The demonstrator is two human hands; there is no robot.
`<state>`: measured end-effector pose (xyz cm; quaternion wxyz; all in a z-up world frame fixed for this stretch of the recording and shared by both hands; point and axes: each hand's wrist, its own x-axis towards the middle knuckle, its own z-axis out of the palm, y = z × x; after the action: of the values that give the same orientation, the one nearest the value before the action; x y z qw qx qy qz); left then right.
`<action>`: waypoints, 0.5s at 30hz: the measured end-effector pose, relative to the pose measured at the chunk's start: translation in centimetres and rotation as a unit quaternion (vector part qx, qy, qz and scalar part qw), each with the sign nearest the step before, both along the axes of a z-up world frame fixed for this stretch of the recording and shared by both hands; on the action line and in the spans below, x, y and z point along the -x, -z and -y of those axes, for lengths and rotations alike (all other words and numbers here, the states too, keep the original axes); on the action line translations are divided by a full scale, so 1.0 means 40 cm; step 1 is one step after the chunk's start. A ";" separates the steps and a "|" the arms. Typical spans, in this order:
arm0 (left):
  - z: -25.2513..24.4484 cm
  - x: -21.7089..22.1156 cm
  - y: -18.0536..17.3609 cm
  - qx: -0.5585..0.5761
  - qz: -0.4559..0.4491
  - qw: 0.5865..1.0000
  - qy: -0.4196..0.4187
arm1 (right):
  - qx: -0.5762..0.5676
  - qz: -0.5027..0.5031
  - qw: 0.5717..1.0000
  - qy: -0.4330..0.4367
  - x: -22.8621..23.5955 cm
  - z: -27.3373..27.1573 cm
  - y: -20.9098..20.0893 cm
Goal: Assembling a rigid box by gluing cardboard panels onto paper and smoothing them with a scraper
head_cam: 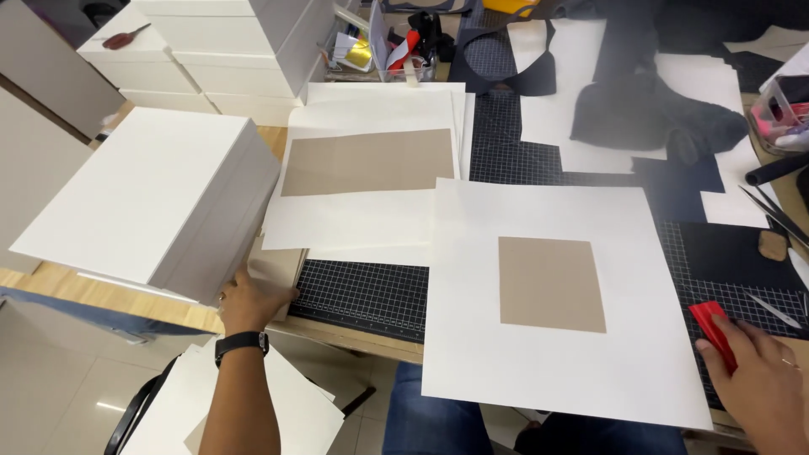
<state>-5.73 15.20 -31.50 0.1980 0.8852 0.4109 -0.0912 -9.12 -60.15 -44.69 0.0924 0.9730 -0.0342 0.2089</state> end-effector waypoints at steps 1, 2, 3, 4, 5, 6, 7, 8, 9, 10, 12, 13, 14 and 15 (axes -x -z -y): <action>-0.009 0.007 0.006 0.012 0.025 1.000 0.003 | 0.014 -0.027 0.999 0.027 0.001 -0.004 -0.007; -0.017 0.014 0.011 0.024 0.049 0.999 0.007 | 0.028 -0.053 0.997 0.057 0.008 -0.008 -0.013; -0.026 0.017 0.009 0.024 0.047 0.999 0.006 | 0.028 -0.055 0.997 0.056 0.003 -0.003 -0.010; -0.033 0.022 0.011 0.031 0.042 0.999 0.008 | 0.048 -0.025 0.998 0.036 0.002 0.005 -0.007; -0.041 0.027 0.012 0.038 0.037 0.999 0.009 | 0.069 0.005 0.997 0.016 0.002 0.012 -0.005; -0.041 0.030 0.004 0.038 0.038 0.999 0.008 | 0.070 0.006 0.997 0.015 -0.007 0.010 -0.013; -0.042 0.033 -0.005 0.047 0.044 0.998 0.010 | 0.030 -0.006 1.000 0.006 -0.015 0.008 -0.021; -0.043 0.042 -0.014 0.054 0.048 0.997 0.011 | -0.011 -0.020 1.000 -0.003 -0.019 0.006 -0.027; -0.033 0.049 -0.030 0.055 0.048 0.997 0.010 | -0.010 -0.021 1.000 -0.005 -0.024 0.006 -0.036; -0.026 0.053 -0.051 0.070 0.046 0.996 -0.007 | 0.078 0.013 0.997 0.005 -0.032 0.002 -0.044; -0.020 0.064 -0.076 0.085 0.042 0.995 -0.023 | 0.163 0.046 0.985 0.016 -0.055 -0.005 -0.057; -0.021 0.071 -0.080 0.083 0.048 0.995 -0.020 | 0.142 0.074 0.987 -0.010 -0.071 -0.008 -0.062; -0.019 0.067 -0.085 0.081 0.054 0.995 -0.012 | 0.121 0.100 0.987 -0.030 -0.077 -0.007 -0.068; -0.016 0.066 -0.090 0.080 0.052 0.995 -0.007 | 0.120 0.098 0.988 -0.025 -0.078 0.000 -0.061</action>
<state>-8.38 15.84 -27.88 0.2900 0.8672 0.3976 -0.0759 -5.99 -60.16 -42.27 0.1993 0.9301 0.0062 0.3084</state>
